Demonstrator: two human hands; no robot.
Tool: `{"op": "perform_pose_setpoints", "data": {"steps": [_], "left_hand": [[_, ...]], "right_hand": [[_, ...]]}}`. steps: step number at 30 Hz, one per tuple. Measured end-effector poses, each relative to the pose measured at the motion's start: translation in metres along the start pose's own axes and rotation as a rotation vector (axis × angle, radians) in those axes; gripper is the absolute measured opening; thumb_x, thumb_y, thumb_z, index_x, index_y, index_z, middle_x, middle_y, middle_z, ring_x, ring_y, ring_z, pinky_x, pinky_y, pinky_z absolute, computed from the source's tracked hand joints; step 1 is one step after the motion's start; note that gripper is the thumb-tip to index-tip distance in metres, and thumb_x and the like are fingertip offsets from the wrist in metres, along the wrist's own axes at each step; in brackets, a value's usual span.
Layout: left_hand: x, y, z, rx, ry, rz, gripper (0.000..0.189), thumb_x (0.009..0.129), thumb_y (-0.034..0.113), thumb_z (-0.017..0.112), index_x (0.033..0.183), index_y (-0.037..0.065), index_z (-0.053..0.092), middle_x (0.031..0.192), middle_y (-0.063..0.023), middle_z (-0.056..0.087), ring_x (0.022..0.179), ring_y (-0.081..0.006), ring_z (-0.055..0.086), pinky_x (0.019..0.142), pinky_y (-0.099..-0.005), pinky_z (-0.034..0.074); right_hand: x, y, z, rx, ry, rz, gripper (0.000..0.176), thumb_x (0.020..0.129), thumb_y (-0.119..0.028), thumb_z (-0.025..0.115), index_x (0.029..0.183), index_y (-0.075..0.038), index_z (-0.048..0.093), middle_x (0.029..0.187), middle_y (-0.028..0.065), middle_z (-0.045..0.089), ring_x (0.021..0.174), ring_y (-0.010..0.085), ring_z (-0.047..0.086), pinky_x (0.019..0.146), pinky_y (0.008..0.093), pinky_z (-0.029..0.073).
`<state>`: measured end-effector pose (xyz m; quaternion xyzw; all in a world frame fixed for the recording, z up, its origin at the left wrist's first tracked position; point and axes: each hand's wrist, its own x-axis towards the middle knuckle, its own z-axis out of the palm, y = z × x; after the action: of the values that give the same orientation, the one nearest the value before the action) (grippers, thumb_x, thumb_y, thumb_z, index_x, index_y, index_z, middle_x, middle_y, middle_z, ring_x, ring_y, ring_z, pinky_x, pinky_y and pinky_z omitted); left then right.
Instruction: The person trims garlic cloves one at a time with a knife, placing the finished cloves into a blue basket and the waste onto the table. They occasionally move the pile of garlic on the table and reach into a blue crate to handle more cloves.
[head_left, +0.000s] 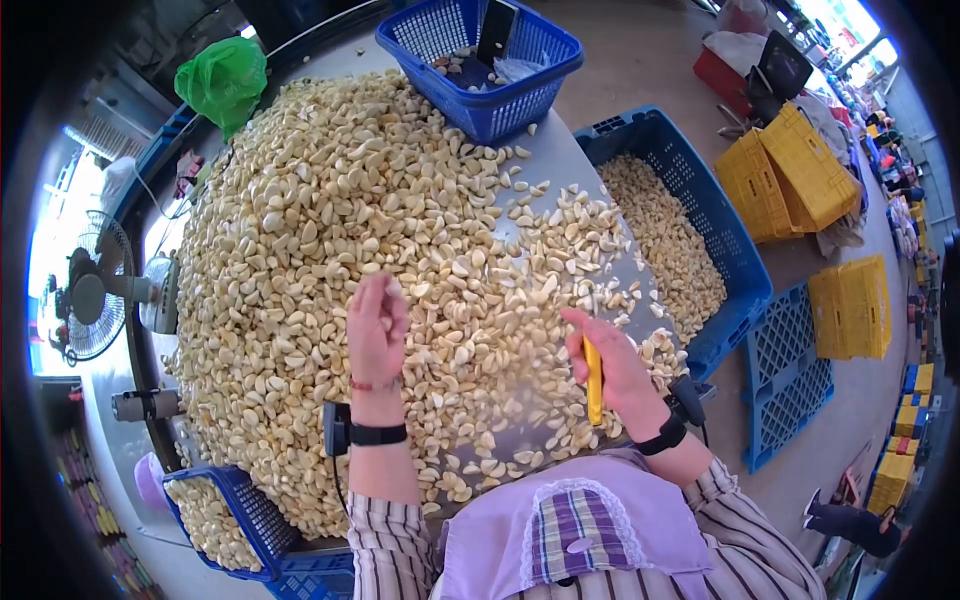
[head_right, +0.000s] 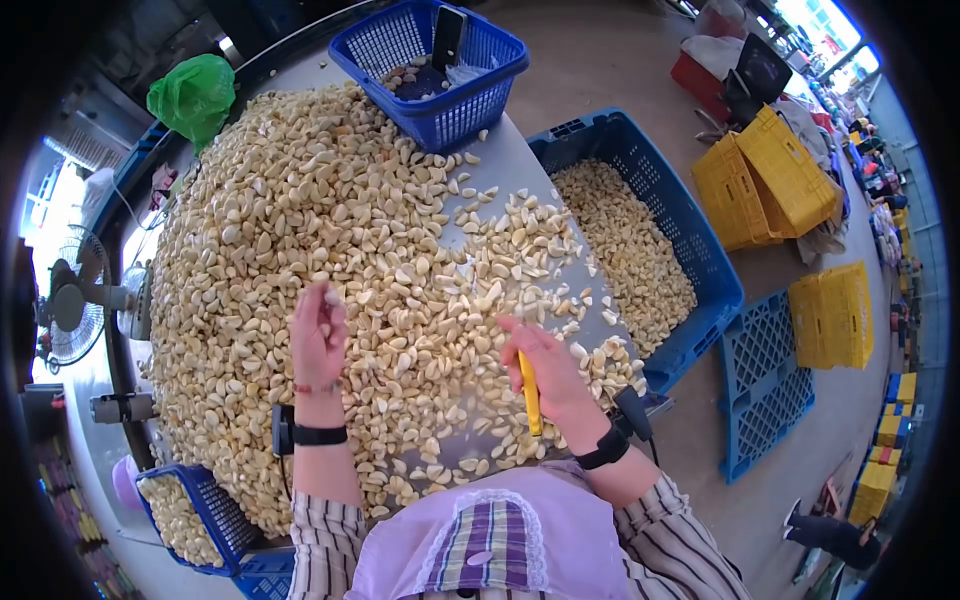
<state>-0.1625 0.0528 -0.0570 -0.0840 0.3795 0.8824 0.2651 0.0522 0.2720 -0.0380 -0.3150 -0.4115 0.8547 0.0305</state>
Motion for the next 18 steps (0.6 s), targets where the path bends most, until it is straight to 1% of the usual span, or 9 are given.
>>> {"op": "perform_pose_setpoints", "data": {"steps": [2,4,5,7,12,15,16,17,18], "left_hand": [[0.039,0.0,-0.005,1.035,0.11,0.21,0.015,0.09,0.017,0.059,0.097,0.005,0.064,0.083,-0.0049,0.063,0.072,-0.0138,0.06,0.049,-0.0253,0.041],[0.059,-0.011,-0.011,1.849,-0.029,0.717,0.013,0.085,0.014,0.062,0.094,0.005,0.064,0.08,-0.0092,0.063,0.071,-0.0222,0.058,0.058,-0.0339,0.045],[0.068,-0.02,-0.02,1.765,-0.104,0.901,0.011,0.082,0.01,0.062,0.092,0.005,0.065,0.08,-0.0146,0.061,0.073,-0.0304,0.056,0.065,-0.0404,0.046],[0.079,-0.022,-0.021,1.841,-0.185,0.849,0.01,0.084,0.012,0.059,0.088,0.006,0.065,0.082,-0.0163,0.061,0.077,-0.0332,0.057,0.067,-0.0418,0.046],[0.084,-0.016,0.015,2.034,0.195,0.383,0.014,0.078,0.01,0.063,0.09,0.003,0.064,0.079,-0.0156,0.064,0.073,-0.0326,0.062,0.065,-0.0414,0.049],[0.096,-0.014,0.014,2.412,0.089,0.277,0.013,0.077,0.01,0.064,0.087,0.001,0.061,0.079,-0.0157,0.063,0.076,-0.0324,0.062,0.066,-0.0417,0.049],[0.109,-0.019,-0.019,2.375,-0.03,0.648,0.009,0.078,0.006,0.065,0.076,0.002,0.057,0.071,-0.0094,0.06,0.066,-0.0234,0.06,0.061,-0.0357,0.047],[0.096,-0.016,-0.003,2.374,-0.048,0.662,0.009,0.078,0.006,0.065,0.076,0.002,0.057,0.071,-0.0094,0.06,0.066,-0.0234,0.06,0.061,-0.0357,0.047],[0.074,-0.006,0.01,2.209,-0.098,0.529,0.014,0.085,0.009,0.058,0.095,-0.001,0.058,0.077,-0.0102,0.061,0.069,-0.0225,0.056,0.065,-0.0327,0.046]], "right_hand": [[0.002,-0.004,0.012,-0.128,-0.003,-0.001,0.044,0.095,-0.025,0.053,0.134,-0.009,0.044,0.081,0.0012,0.057,0.057,0.0063,0.048,0.051,0.0204,0.043],[0.007,0.0,0.019,-0.251,0.011,-0.025,0.048,0.094,-0.025,0.053,0.138,-0.01,0.039,0.085,0.0006,0.058,0.062,0.0061,0.05,0.052,0.0208,0.044],[0.01,0.014,0.013,-0.268,-0.053,-0.153,0.051,0.094,-0.024,0.054,0.139,-0.011,0.038,0.089,-0.0005,0.059,0.069,0.0061,0.052,0.054,0.0213,0.044],[0.01,0.003,0.017,-0.342,-0.138,-0.064,0.057,0.093,-0.03,0.055,0.142,-0.01,0.034,0.091,-0.0009,0.06,0.07,0.0058,0.052,0.055,0.0225,0.044],[0.011,0.001,0.022,-0.302,-0.178,-0.079,0.05,0.095,-0.033,0.051,0.138,-0.01,0.039,0.078,-0.003,0.055,0.055,0.0031,0.045,0.049,0.019,0.04],[0.003,-0.005,0.023,-0.304,-0.236,-0.071,0.048,0.095,-0.035,0.05,0.135,-0.01,0.041,0.075,-0.0041,0.053,0.054,0.0024,0.046,0.048,0.0185,0.039],[0.001,-0.004,0.021,-0.287,-0.249,-0.053,0.048,0.095,-0.036,0.05,0.135,-0.01,0.041,0.075,-0.0039,0.052,0.053,0.0026,0.045,0.047,0.0186,0.038],[-0.003,-0.004,0.019,-0.268,-0.265,-0.029,0.048,0.095,-0.037,0.05,0.135,-0.011,0.041,0.074,-0.0038,0.052,0.053,0.0028,0.045,0.047,0.0187,0.038],[-0.007,-0.005,0.016,-0.266,-0.258,-0.022,0.051,0.096,-0.034,0.05,0.14,-0.013,0.037,0.074,-0.0046,0.05,0.056,0.0033,0.044,0.049,0.0196,0.038]]}}
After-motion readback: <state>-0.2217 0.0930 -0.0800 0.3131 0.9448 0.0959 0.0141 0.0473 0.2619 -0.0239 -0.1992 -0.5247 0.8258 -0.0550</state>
